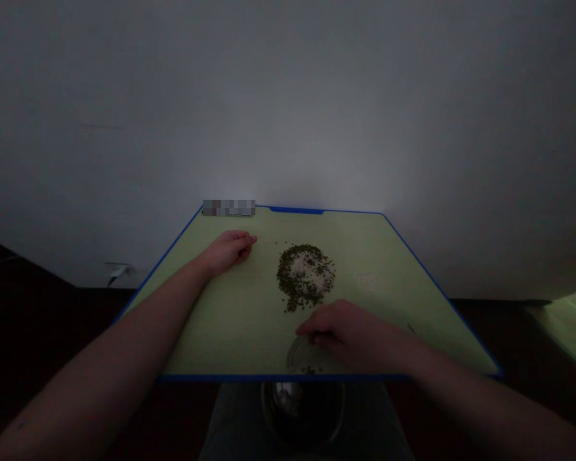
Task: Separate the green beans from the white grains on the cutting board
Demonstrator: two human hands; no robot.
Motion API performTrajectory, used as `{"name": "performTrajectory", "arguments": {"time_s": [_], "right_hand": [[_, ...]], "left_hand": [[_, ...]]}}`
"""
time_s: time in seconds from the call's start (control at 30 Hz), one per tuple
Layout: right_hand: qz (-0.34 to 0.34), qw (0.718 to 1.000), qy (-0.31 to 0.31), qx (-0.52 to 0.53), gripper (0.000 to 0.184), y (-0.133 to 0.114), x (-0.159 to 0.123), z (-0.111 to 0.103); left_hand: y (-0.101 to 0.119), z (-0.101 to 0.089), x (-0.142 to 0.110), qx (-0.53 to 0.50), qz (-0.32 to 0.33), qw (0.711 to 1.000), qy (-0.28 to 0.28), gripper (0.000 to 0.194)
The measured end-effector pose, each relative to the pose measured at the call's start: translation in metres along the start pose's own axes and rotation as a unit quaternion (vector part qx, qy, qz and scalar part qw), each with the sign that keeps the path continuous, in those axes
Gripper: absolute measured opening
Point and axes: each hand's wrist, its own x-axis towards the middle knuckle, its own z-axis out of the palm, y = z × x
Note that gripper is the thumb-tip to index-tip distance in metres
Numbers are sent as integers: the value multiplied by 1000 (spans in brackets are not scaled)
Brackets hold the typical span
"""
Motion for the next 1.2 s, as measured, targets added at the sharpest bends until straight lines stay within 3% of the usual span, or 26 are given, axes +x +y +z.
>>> {"name": "performTrajectory", "arguments": {"time_s": [0.43, 0.73, 0.83, 1.0, 1.2], "right_hand": [[88, 992, 61, 61, 33, 0, -24, 12], [133, 983, 87, 92, 30, 4, -42, 17], [148, 973, 139, 110, 28, 8, -46, 17], [194, 937, 282, 66, 23, 13, -49, 24], [95, 948, 298, -51, 18, 12, -31, 36]], "left_hand": [[-6, -1, 4, -52, 23, 998, -8, 30], [-9, -3, 6, -30, 11, 999, -2, 30], [-7, -2, 5, -19, 14, 1000, -2, 31], [-6, -2, 4, 2, 15, 1000, -4, 31], [-4, -2, 4, 17, 8, 1000, -4, 32]]}}
